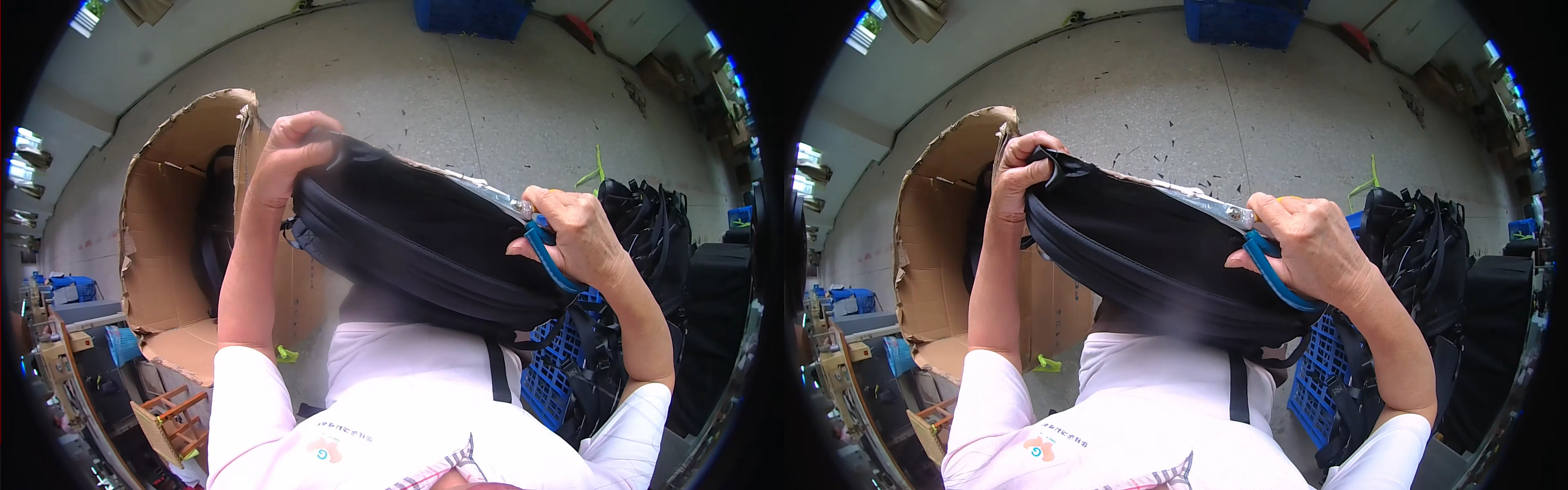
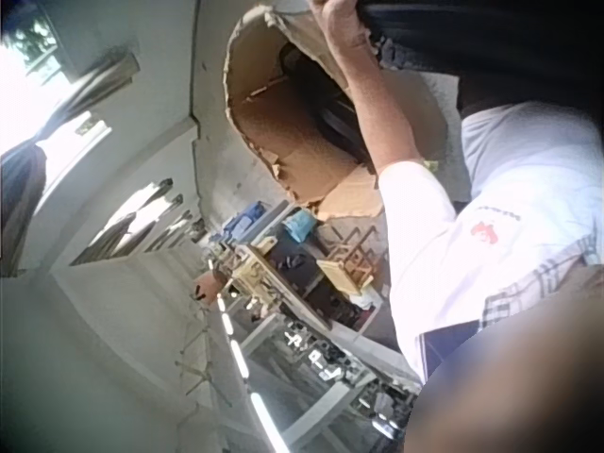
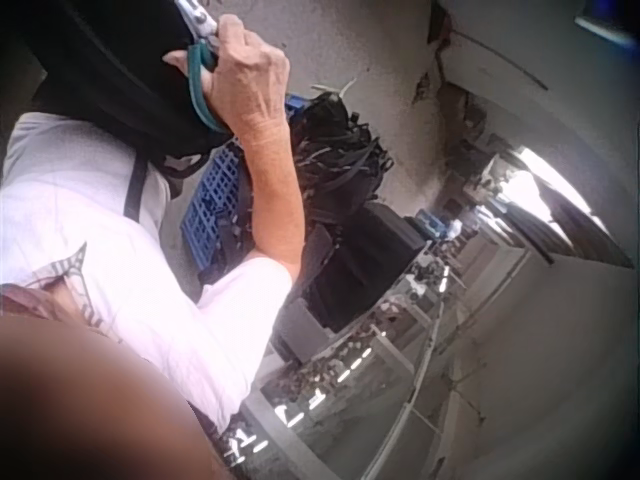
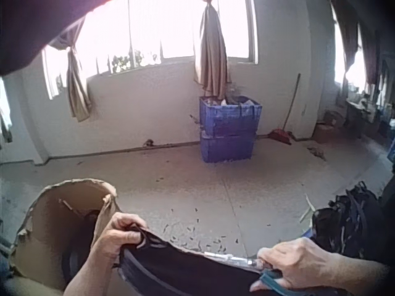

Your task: Using scissors to trim excess fabric or threads from the straps of a black backpack.

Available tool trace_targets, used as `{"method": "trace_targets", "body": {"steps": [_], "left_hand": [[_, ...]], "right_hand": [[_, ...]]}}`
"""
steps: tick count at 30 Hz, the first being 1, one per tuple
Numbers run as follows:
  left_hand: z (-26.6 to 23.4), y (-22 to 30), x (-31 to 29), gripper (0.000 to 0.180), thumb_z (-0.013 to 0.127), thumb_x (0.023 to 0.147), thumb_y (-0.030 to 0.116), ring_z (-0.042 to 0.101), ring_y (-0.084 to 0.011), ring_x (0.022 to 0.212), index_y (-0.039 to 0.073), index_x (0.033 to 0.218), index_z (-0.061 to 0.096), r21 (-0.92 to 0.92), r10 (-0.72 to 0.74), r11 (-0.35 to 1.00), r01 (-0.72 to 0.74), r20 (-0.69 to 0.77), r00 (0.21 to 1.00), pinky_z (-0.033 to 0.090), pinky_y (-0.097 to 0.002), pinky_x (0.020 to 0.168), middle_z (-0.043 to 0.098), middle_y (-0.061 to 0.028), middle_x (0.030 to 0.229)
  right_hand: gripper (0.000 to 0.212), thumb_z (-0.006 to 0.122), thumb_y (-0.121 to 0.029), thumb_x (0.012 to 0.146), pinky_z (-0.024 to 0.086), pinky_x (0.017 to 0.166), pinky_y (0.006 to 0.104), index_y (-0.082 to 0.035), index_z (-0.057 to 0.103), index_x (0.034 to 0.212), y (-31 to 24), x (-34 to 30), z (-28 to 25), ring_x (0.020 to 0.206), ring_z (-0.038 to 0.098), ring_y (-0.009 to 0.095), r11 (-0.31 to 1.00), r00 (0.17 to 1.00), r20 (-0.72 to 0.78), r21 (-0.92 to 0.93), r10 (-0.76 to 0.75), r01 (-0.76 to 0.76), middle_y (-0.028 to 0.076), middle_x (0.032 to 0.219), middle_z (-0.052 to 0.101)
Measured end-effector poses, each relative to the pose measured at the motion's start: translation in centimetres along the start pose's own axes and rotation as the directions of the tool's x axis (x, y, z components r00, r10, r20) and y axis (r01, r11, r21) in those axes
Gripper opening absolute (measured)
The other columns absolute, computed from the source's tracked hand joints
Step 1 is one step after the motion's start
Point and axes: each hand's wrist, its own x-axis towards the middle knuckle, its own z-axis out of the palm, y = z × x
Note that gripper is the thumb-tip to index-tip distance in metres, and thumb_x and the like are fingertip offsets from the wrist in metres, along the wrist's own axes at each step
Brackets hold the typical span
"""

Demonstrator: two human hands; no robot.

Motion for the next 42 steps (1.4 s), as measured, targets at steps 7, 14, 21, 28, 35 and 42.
{"method": "trace_targets", "body": {"steps": [7,14,21,28,35,42], "left_hand": [[-0.3,-0.3,-0.4,0.017,0.068,0.068,0.006,0.055,-0.0081,0.066,0.000,0.084,0.063,0.034,0.043,0.998,-0.044,0.012,0.999,0.043,-0.0190,0.061,0.060,-0.0012,0.072],[-0.5,-0.1,-0.6,0.027,0.076,0.065,0.013,0.060,-0.0166,0.078,-0.001,0.084,0.063,-0.027,0.002,1.000,-0.001,0.023,1.000,0.048,-0.0259,0.072,0.063,-0.0088,0.080],[-0.2,-0.4,-0.7,0.015,0.061,0.066,-0.002,0.056,-0.0099,0.067,0.000,0.080,0.064,0.020,0.059,0.998,-0.060,0.029,0.998,0.043,-0.0202,0.062,0.061,-0.0033,0.072],[0.6,0.3,-0.5,0.016,0.057,0.062,-0.006,0.056,-0.0137,0.071,-0.002,0.076,0.063,-0.010,0.125,0.992,-0.125,0.127,0.984,0.043,-0.0231,0.064,0.061,-0.0087,0.077],[0.6,0.2,-0.5,0.017,0.055,0.061,-0.008,0.056,-0.0146,0.071,-0.003,0.075,0.063,0.027,0.151,0.988,-0.155,0.112,0.982,0.043,-0.0240,0.063,0.060,-0.0086,0.076],[1.1,-0.1,-0.8,0.021,0.054,0.056,-0.009,0.057,-0.0166,0.071,-0.004,0.074,0.063,0.010,0.209,0.977,-0.212,0.124,0.970,0.045,-0.0244,0.063,0.060,-0.0104,0.076]], "right_hand": [[0.057,0.066,-0.054,0.069,0.050,0.056,0.0316,-0.002,0.058,0.091,-0.3,1.1,-0.6,0.059,0.060,0.023,0.999,0.999,-0.025,-0.003,-0.035,0.034,0.010,0.065,0.059],[0.054,0.066,-0.053,0.071,0.050,0.057,0.0323,-0.003,0.057,0.090,-0.4,1.6,-0.5,0.058,0.059,0.024,0.991,0.992,-0.043,-0.075,-0.116,0.112,0.010,0.062,0.056],[0.051,0.068,-0.049,0.070,0.049,0.055,0.0322,-0.003,0.056,0.088,-0.5,1.4,0.0,0.057,0.059,0.024,0.998,0.998,0.000,-0.017,-0.064,0.064,0.010,0.061,0.056],[0.052,0.069,-0.050,0.068,0.049,0.057,0.0311,-0.004,0.057,0.090,-0.9,3.0,0.0,0.061,0.059,0.023,0.979,0.972,-0.131,-0.091,-0.194,0.183,0.010,0.066,0.059],[0.050,0.067,-0.049,0.071,0.049,0.057,0.0308,-0.004,0.056,0.089,-0.7,2.2,0.4,0.061,0.060,0.023,0.995,0.995,-0.016,-0.024,-0.100,0.100,0.010,0.066,0.059],[0.051,0.069,-0.047,0.070,0.049,0.058,0.0327,-0.003,0.055,0.093,-1.4,3.6,0.5,0.063,0.059,0.025,0.989,0.987,-0.075,-0.051,-0.143,0.139,0.010,0.069,0.058]]}}
